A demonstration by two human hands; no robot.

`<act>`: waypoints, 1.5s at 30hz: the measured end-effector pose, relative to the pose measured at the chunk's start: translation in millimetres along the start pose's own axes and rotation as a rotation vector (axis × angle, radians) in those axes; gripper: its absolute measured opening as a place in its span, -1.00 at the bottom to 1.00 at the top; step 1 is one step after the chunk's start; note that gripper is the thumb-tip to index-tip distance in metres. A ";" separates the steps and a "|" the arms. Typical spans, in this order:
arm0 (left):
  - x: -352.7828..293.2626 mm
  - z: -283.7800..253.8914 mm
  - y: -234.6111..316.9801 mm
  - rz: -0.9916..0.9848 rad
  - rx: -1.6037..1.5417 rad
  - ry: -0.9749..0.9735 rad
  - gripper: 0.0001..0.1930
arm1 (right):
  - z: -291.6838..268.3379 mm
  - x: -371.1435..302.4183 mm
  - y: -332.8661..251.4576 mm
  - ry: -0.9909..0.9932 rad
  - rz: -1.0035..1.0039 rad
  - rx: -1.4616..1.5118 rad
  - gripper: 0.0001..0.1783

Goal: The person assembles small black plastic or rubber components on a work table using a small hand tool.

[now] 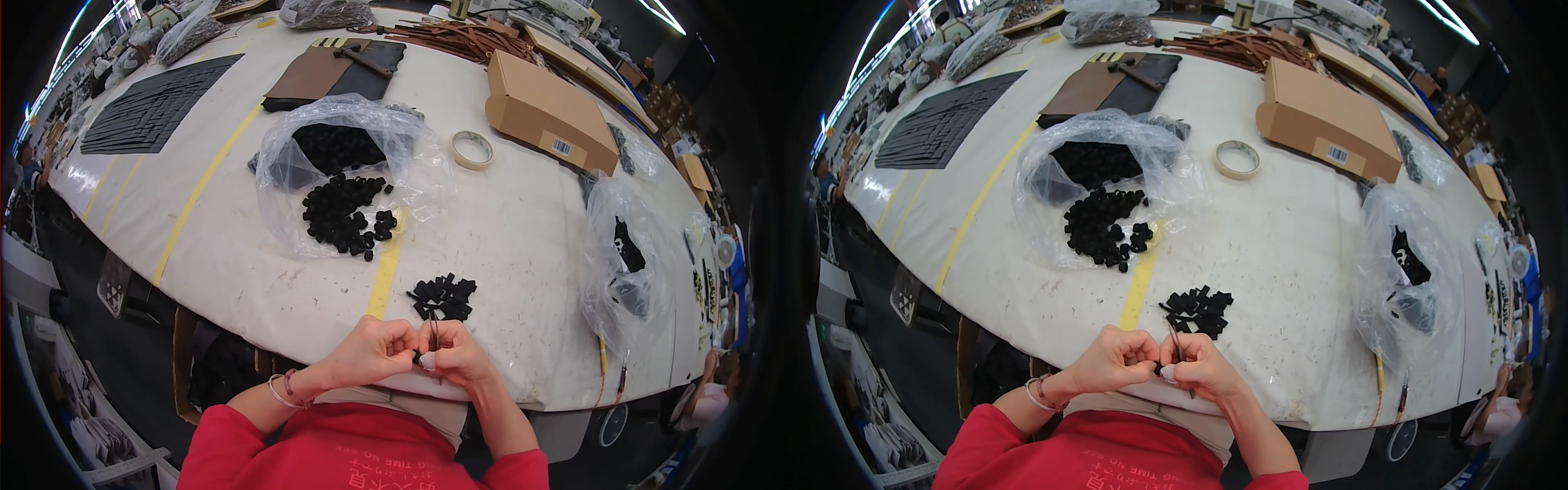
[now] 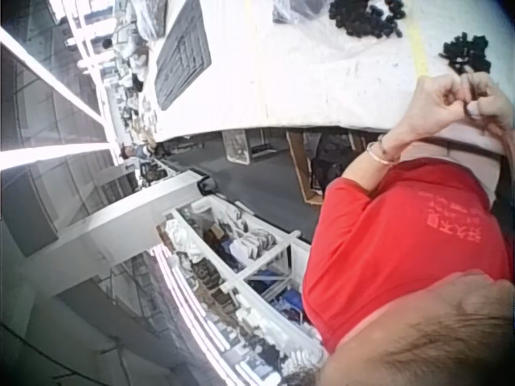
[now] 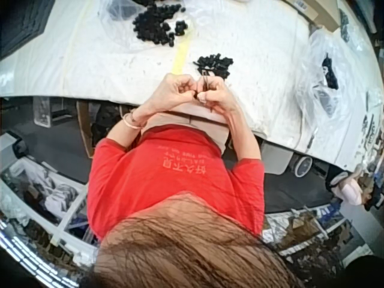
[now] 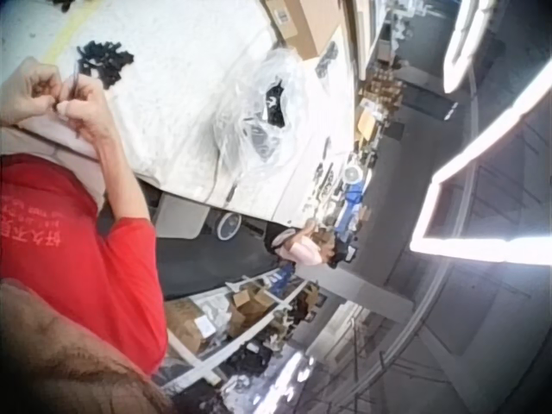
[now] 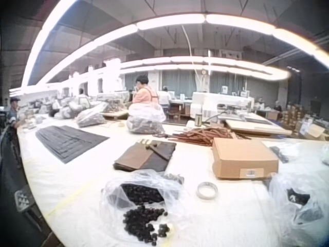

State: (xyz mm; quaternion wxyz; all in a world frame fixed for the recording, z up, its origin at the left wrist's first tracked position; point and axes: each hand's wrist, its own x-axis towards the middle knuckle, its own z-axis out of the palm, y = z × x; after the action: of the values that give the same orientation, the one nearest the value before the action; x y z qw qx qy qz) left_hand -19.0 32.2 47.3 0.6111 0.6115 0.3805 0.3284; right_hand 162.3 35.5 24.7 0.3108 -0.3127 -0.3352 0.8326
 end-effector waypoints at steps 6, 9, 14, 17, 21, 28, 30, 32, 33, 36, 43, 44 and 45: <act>-1.8 9.7 -3.6 0.229 0.214 0.196 -0.94 | 3.3 -1.2 -9.3 0.085 -0.072 -0.166 -0.89; 3.0 13.0 -12.2 0.375 0.404 0.282 -0.93 | 10.9 4.7 -5.5 0.237 -0.200 -0.347 -0.90; 12.3 16.9 -24.7 0.530 0.614 0.358 -0.94 | 26.5 9.7 -3.3 0.499 -0.436 -0.889 -0.86; 9.9 7.7 -24.6 0.191 0.062 0.306 -0.94 | 22.3 -1.0 -12.8 0.349 -0.186 -0.696 -0.83; 11.2 -5.0 -21.6 -0.289 -0.792 0.199 -0.91 | 15.8 -6.5 -13.5 0.191 -0.059 -0.568 -0.83; 10.1 -5.9 -24.1 -0.384 -0.913 0.054 -0.87 | 14.3 -6.6 -8.2 0.181 -0.006 -0.517 -0.83; 8.6 -6.7 -26.0 -0.394 -0.920 0.039 -0.85 | 13.7 -6.9 -8.3 0.157 -0.009 -0.522 -0.84; 7.5 -7.4 -27.7 -0.414 -0.927 0.027 -0.85 | 11.9 -7.2 -8.4 0.108 -0.025 -0.550 -0.86; 7.2 -7.5 -28.1 -0.421 -0.933 0.007 -0.85 | 10.7 -6.5 -8.1 0.089 -0.037 -0.570 -0.86; 6.7 -8.7 -28.9 -0.457 -0.965 -0.048 -0.85 | 7.8 -6.2 -7.6 0.045 -0.067 -0.623 -0.88; 6.1 -8.9 -26.8 -0.496 -0.955 -0.079 -0.84 | 9.4 -8.8 -16.5 0.024 -0.029 -0.602 -0.90; 6.2 -8.3 -26.1 -0.520 -0.947 -0.067 -0.84 | 9.7 -9.3 -17.3 0.025 -0.021 -0.583 -0.90; 6.2 -7.7 -25.5 -0.507 -0.942 -0.070 -0.85 | 9.8 -9.3 -17.7 0.031 -0.010 -0.583 -0.90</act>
State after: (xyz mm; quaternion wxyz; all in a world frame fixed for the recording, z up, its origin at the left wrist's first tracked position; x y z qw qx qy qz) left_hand -24.2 40.4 21.8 0.8918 0.1704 0.3071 0.2852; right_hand 166.2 35.5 46.6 0.2171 -0.3997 -0.5571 0.6948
